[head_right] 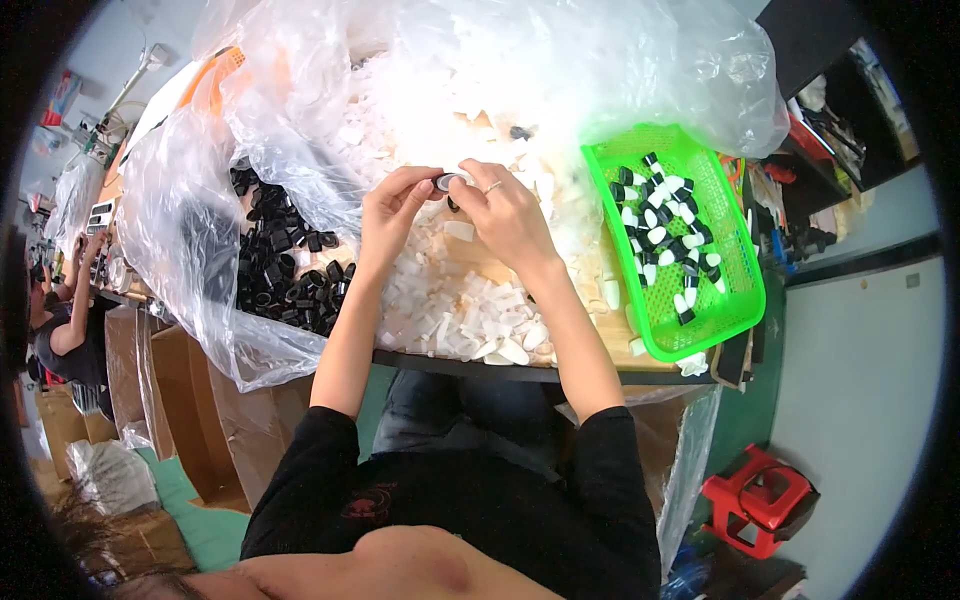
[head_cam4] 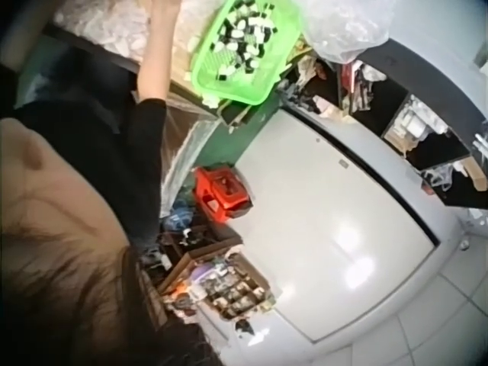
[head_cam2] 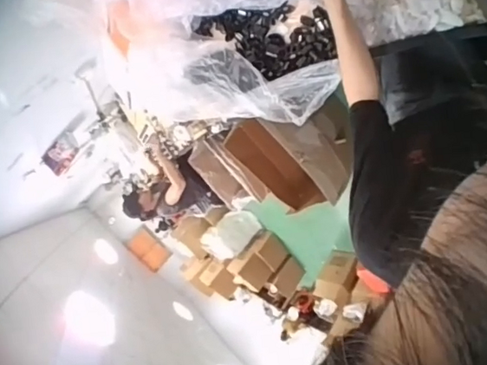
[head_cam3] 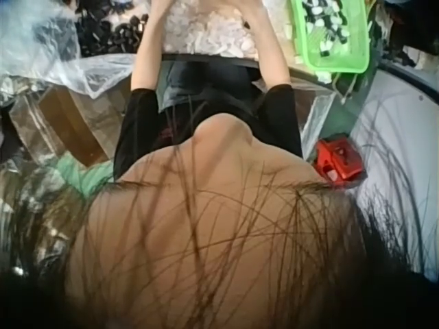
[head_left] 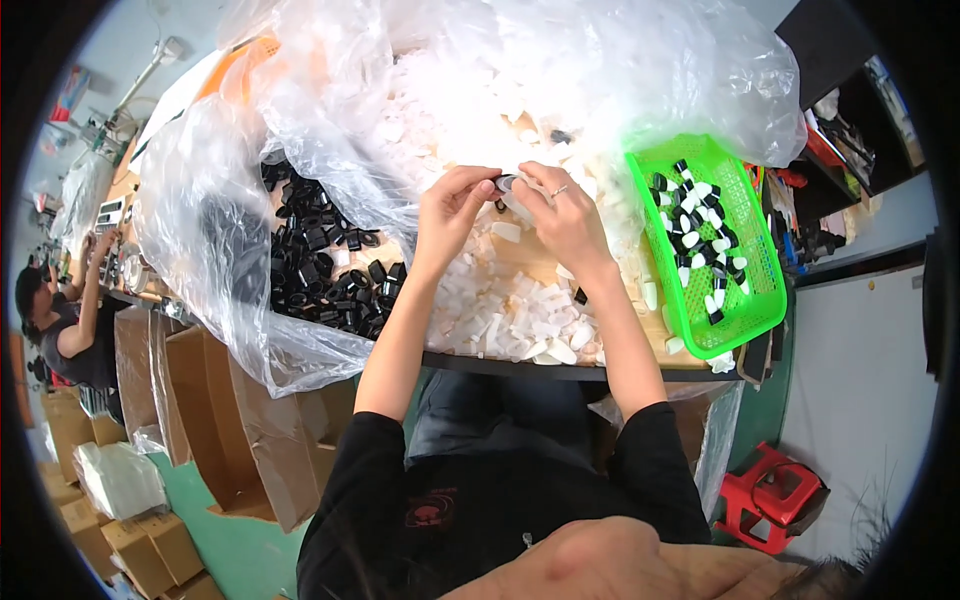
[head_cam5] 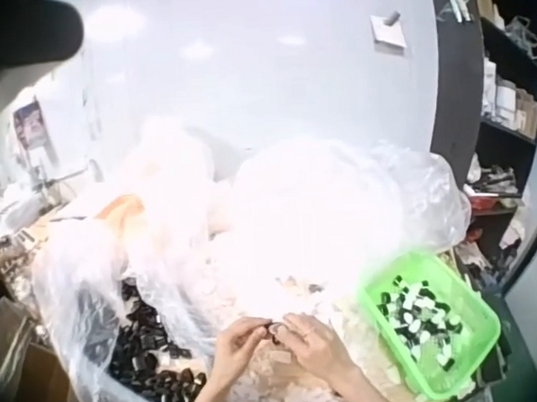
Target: Assembling small black and white plastic components by hand in a workshop environment.
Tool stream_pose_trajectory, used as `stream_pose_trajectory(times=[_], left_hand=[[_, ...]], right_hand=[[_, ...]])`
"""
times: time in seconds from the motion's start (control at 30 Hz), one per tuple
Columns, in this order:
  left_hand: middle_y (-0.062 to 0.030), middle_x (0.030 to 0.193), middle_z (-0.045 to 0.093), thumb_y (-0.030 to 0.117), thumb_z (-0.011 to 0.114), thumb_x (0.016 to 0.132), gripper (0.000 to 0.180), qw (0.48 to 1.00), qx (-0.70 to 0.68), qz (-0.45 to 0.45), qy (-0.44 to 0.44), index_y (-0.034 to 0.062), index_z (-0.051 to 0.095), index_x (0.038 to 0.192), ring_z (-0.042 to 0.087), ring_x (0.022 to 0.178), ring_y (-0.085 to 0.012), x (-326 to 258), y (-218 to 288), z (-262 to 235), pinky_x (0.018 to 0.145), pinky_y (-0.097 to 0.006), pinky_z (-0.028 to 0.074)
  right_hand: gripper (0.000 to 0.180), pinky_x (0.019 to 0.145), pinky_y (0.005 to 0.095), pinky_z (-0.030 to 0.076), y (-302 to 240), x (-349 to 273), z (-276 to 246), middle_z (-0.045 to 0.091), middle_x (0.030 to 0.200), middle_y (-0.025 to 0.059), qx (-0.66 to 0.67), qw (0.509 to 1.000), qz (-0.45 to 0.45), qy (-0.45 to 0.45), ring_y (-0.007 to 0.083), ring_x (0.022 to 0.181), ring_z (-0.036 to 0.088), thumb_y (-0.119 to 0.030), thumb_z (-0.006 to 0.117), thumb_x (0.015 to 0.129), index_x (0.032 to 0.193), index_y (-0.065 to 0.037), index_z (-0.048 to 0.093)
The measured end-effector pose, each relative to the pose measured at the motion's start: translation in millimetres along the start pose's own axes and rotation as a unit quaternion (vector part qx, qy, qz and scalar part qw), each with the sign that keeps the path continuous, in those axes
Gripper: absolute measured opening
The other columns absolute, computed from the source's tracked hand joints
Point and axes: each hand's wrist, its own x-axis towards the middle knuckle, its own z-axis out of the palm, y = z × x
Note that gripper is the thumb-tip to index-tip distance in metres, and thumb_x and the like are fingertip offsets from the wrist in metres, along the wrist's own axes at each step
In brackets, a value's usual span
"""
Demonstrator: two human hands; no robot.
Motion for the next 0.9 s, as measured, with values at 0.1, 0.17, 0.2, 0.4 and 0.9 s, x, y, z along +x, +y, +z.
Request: stream_pose_trajectory(times=[0.1, 0.17, 0.2, 0.4, 0.9], left_hand=[[-0.0119, 0.106, 0.063, 0.003, 0.058, 0.094, 0.018, 1.0, 0.015, 0.003, 0.01, -0.0085, 0.065, 0.106, 0.066, 0.092, -0.0178, -0.5, -2.4, -0.4, 0.082, -0.028, 0.055], [-0.0112, 0.103, 0.064, 0.003, 0.06, 0.093, 0.017, 1.0, 0.01, -0.005, 0.007, -0.008, 0.066, 0.105, 0.066, 0.092, -0.0171, -0.1, -4.3, -0.6, 0.082, -0.027, 0.055], [-0.0112, 0.103, 0.064, 0.003, 0.06, 0.093, 0.017, 1.0, 0.01, -0.005, 0.007, -0.008, 0.066, 0.105, 0.066, 0.092, -0.0171, -0.7, -4.8, 0.4, 0.082, -0.027, 0.055], [-0.0087, 0.096, 0.066, 0.001, 0.064, 0.09, 0.015, 0.998, 0.056, -0.025, 0.015, -0.0077, 0.066, 0.102, 0.066, 0.087, -0.0146, -3.0, -5.0, 2.3, 0.079, -0.026, 0.054], [-0.0094, 0.101, 0.061, -0.003, 0.059, 0.092, 0.016, 0.998, 0.065, 0.01, 0.012, -0.0081, 0.065, 0.105, 0.063, 0.089, -0.0138, -6.8, -3.6, 12.9, 0.08, -0.024, 0.053]], right_hand=[[0.028, 0.074, 0.0344, 0.056, -1.6, 0.5, -2.8, 0.06, 0.111, 0.0074, -0.027, 0.999, -0.005, -0.018, 0.0252, 0.094, 0.064, 0.007, 0.064, 0.073, 0.098, -0.004, 0.064], [0.027, 0.074, 0.0342, 0.056, -3.3, 0.1, -2.2, 0.06, 0.112, 0.0071, -0.042, 0.999, 0.002, -0.034, 0.0247, 0.094, 0.064, 0.007, 0.064, 0.074, 0.098, -0.004, 0.064], [0.025, 0.074, 0.0345, 0.056, -3.9, -0.7, -0.8, 0.06, 0.11, 0.0076, -0.045, 0.998, -0.002, -0.039, 0.0248, 0.093, 0.064, 0.006, 0.064, 0.074, 0.097, -0.004, 0.064], [0.017, 0.076, 0.0315, 0.055, -7.7, -0.4, 3.6, 0.064, 0.101, 0.0077, 0.158, 0.975, 0.15, -0.031, 0.0209, 0.09, 0.065, -0.003, 0.067, 0.083, 0.1, -0.004, 0.066], [0.017, 0.085, 0.025, 0.048, -5.5, -5.5, 12.1, 0.068, 0.1, 0.0064, 0.574, 0.685, 0.449, -0.002, 0.0106, 0.092, 0.063, -0.005, 0.07, 0.086, 0.103, 0.001, 0.067]])
